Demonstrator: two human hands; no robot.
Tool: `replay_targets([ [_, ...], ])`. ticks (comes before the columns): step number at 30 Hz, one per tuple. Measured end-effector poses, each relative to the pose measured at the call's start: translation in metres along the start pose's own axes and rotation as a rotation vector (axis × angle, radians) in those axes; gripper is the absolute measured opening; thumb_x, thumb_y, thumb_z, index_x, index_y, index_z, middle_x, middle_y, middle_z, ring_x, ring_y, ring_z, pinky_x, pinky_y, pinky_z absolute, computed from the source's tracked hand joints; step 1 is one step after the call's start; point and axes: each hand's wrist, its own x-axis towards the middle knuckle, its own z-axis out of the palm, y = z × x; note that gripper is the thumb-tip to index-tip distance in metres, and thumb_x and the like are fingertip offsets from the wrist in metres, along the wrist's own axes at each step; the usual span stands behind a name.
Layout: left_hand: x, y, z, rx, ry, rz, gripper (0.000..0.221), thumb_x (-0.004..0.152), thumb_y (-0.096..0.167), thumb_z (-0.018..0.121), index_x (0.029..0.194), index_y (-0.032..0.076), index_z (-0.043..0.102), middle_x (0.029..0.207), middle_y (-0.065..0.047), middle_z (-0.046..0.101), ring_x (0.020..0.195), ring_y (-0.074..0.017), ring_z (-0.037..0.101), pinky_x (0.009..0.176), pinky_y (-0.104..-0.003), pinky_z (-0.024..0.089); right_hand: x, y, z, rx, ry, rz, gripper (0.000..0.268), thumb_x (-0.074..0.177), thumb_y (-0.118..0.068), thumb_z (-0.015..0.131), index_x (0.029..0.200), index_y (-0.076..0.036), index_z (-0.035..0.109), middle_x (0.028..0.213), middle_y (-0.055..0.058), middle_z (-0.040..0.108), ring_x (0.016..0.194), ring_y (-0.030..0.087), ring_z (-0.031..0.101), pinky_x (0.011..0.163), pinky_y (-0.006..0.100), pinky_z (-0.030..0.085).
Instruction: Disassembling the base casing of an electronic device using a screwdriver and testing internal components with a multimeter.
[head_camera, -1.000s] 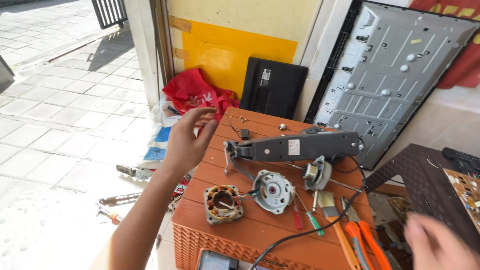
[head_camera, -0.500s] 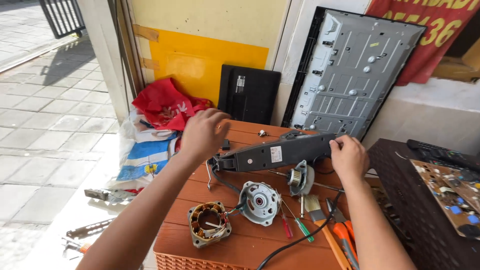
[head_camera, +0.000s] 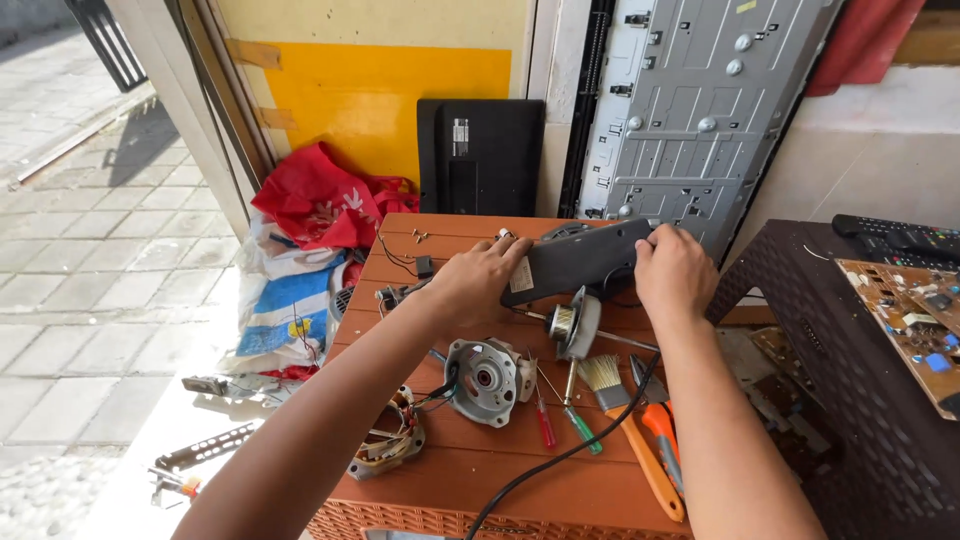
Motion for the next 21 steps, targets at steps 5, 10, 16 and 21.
replay_targets([
  [5, -0.010, 0.023, -0.029, 0.048, -0.043, 0.015, 0.110, 0.065, 0.019, 0.088, 0.155, 0.000, 0.027, 0.141, -0.020, 0.052, 0.122, -0.0486, 0.058, 0.085, -0.062, 0.061, 0.005, 0.005, 0.009, -0.012, 0.025, -0.011, 0.018, 0.097, -0.030, 0.066, 0.104, -0.014, 0.072, 0.100, 0.012, 0.070, 0.096, 0.039, 0.073, 0.081, 0.053, 0.059],
  [10, -0.011, 0.020, -0.025, -0.035, -0.007, 0.037, 0.104, 0.062, 0.011, 0.076, 0.154, -0.001, 0.027, 0.138, -0.022, 0.052, 0.118, -0.0528, 0.060, 0.084, -0.061, 0.061, 0.012, 0.012, 0.012, 0.054, -0.004, -0.101, 0.016, 0.096, -0.024, 0.063, 0.098, -0.008, 0.066, 0.097, 0.016, 0.069, 0.093, 0.043, 0.072, 0.078, 0.055, 0.058],
  [16, -0.018, 0.022, -0.032, -0.057, 0.007, 0.055, 0.102, 0.062, 0.016, 0.075, 0.153, -0.002, 0.031, 0.138, -0.024, 0.053, 0.119, -0.0541, 0.059, 0.086, -0.061, 0.061, 0.010, 0.011, 0.000, 0.091, 0.023, -0.255, 0.012, 0.096, -0.018, 0.060, 0.098, -0.007, 0.064, 0.096, 0.018, 0.067, 0.095, 0.044, 0.071, 0.082, 0.055, 0.057],
  [21, -0.015, 0.022, -0.028, -0.046, 0.006, 0.032, 0.104, 0.063, 0.019, 0.079, 0.152, -0.002, 0.031, 0.137, -0.025, 0.054, 0.118, -0.0533, 0.059, 0.087, -0.061, 0.060, 0.001, 0.002, -0.013, 0.135, -0.024, -0.161, 0.011, 0.098, -0.019, 0.062, 0.103, -0.009, 0.066, 0.099, 0.017, 0.069, 0.100, 0.043, 0.070, 0.085, 0.055, 0.056],
])
